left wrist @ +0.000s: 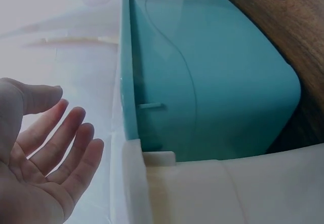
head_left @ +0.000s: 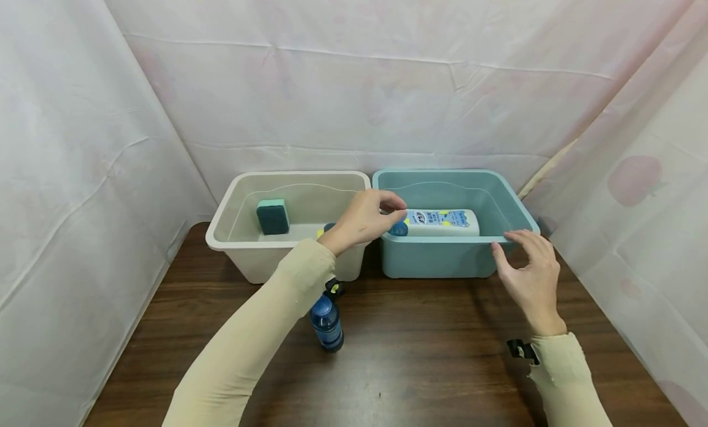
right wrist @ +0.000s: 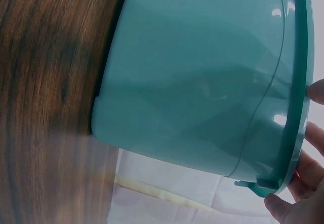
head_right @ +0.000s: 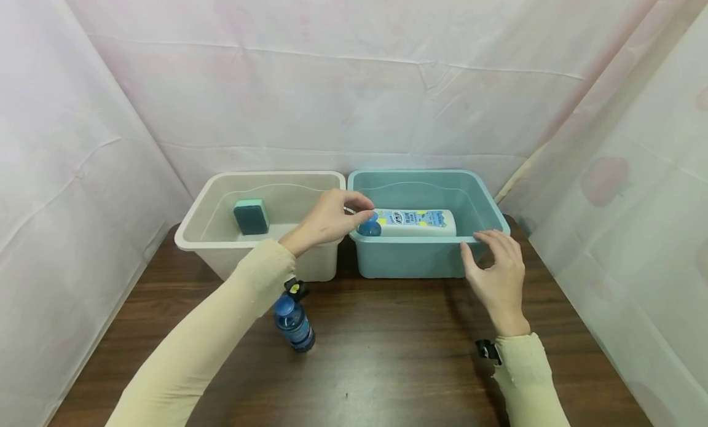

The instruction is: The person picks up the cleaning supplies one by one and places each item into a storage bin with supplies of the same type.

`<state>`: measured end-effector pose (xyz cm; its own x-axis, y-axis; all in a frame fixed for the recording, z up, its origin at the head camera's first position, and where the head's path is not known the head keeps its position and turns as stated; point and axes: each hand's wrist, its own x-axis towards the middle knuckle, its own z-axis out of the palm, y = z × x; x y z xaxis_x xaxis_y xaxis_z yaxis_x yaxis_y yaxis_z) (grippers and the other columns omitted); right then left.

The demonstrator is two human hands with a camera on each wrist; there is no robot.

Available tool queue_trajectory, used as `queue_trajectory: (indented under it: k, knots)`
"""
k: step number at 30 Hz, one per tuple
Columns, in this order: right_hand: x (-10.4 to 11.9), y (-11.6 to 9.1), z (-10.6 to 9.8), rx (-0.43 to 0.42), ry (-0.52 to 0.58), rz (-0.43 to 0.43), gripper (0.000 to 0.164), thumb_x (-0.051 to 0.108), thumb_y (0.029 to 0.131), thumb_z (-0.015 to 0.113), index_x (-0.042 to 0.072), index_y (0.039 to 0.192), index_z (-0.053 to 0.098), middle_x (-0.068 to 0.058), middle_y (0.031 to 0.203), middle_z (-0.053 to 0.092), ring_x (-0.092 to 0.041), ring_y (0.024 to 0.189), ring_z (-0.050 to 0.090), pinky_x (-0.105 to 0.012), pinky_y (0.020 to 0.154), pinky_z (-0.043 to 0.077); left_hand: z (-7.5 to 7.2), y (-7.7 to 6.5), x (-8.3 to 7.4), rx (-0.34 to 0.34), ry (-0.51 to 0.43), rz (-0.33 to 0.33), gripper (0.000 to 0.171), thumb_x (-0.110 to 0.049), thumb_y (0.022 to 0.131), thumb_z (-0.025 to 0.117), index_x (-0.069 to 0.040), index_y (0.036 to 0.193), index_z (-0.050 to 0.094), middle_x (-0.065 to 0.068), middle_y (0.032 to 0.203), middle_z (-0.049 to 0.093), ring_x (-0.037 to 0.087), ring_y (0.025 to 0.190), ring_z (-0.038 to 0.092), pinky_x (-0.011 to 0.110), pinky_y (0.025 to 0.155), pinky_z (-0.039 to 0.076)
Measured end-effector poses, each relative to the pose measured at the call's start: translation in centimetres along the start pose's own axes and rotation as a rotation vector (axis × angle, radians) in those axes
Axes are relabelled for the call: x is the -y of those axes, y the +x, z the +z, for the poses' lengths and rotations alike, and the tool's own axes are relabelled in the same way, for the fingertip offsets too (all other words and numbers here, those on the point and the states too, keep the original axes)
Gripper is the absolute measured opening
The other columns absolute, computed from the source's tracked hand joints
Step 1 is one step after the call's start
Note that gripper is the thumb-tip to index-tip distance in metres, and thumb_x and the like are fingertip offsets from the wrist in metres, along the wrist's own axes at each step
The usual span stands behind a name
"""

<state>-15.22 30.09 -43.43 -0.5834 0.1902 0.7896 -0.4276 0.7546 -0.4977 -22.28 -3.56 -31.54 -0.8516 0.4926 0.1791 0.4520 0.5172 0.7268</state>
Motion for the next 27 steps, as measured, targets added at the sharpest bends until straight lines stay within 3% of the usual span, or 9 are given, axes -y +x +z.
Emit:
queue_trajectory:
  k: [17,27]
  knots:
    - [-0.3,0.1,0.6,-0.005,0.01,-0.008,0.028,0.005,0.081,0.088,-0.004,0.106,0.08,-0.027,0.112,0.076,-0.052,0.118,0.064,-0.062,0.116,0.043,-1.1,-0.5,-1.7,-0.002,-0.022,0.028,0.021,-0.026,0.105,0.068,-0.016,0.12,0.079,-0.002,0.115,0.078,0.013,0.104,0.074,0.03,0.095,0.059]
    - [-0.6,0.3,0.4,0.039,-0.014,-0.006,0.03,0.015,0.089,0.083,-0.004,0.112,0.078,-0.026,0.117,0.075,-0.049,0.123,0.063,-0.056,0.12,0.041,-1.3,-0.9,-1.5,-0.011,-0.005,0.035,0.022,-0.025,0.105,0.068,-0.013,0.119,0.08,-0.001,0.115,0.079,0.012,0.107,0.071,0.027,0.096,0.059]
